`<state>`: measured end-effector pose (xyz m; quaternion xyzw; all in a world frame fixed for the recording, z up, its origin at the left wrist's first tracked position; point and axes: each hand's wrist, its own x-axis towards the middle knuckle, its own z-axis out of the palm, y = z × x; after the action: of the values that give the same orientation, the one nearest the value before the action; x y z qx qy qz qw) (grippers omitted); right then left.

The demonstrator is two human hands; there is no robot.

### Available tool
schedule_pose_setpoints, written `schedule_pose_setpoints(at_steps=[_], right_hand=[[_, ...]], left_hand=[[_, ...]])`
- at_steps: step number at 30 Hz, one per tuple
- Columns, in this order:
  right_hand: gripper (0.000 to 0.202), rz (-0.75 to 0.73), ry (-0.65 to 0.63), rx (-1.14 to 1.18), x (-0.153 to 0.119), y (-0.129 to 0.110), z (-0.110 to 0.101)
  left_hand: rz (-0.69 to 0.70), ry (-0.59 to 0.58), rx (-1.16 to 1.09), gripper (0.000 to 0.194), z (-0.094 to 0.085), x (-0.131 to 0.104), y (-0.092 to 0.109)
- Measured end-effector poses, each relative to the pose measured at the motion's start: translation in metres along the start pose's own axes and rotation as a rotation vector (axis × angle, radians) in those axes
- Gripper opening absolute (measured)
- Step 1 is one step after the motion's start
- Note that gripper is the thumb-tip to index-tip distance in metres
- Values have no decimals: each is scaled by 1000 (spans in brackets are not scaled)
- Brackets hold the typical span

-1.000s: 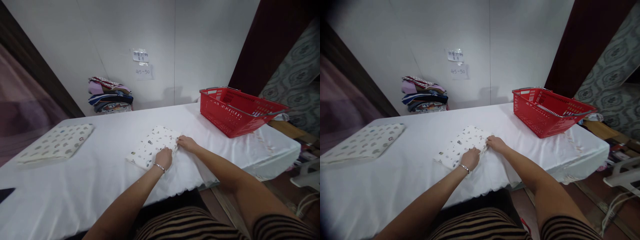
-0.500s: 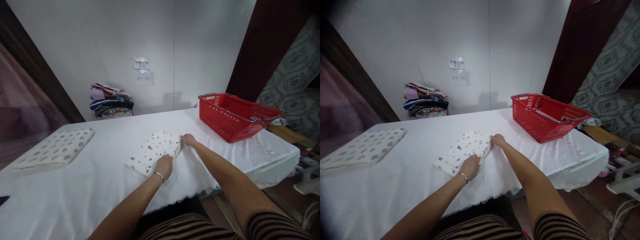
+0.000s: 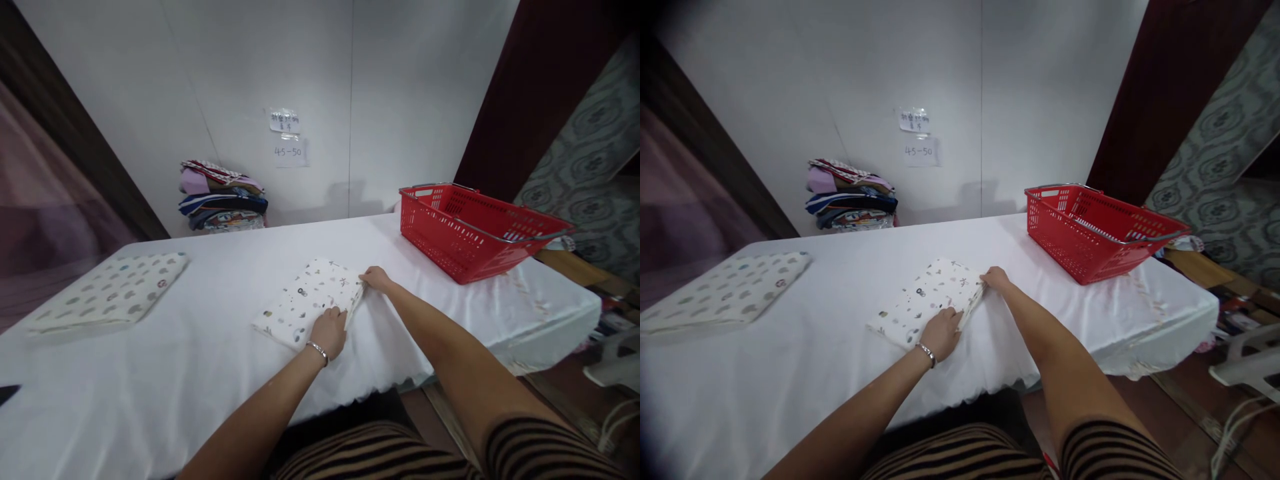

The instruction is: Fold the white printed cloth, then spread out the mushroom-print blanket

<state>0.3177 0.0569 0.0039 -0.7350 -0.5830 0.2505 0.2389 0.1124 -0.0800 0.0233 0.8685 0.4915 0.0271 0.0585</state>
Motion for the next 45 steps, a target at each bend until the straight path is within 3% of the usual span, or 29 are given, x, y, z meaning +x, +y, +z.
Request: schedule_pose_setpoints(at_steps=[10,26,35,45], right_hand=[[24,3,44,220,-4,12,-10],[18,-38,5,-110,1,-4,-4],[17,-46,79,-77,-1,0,-13],[21,27,70,47,-1,13,-1]], left_hand=[[30,93,-143,38,8,-10,-8],[11,108,-147,43,10,-14,-5],[33,130,-255,40,11,-17,-11],[85,187,-298,46,19,-29,-12]])
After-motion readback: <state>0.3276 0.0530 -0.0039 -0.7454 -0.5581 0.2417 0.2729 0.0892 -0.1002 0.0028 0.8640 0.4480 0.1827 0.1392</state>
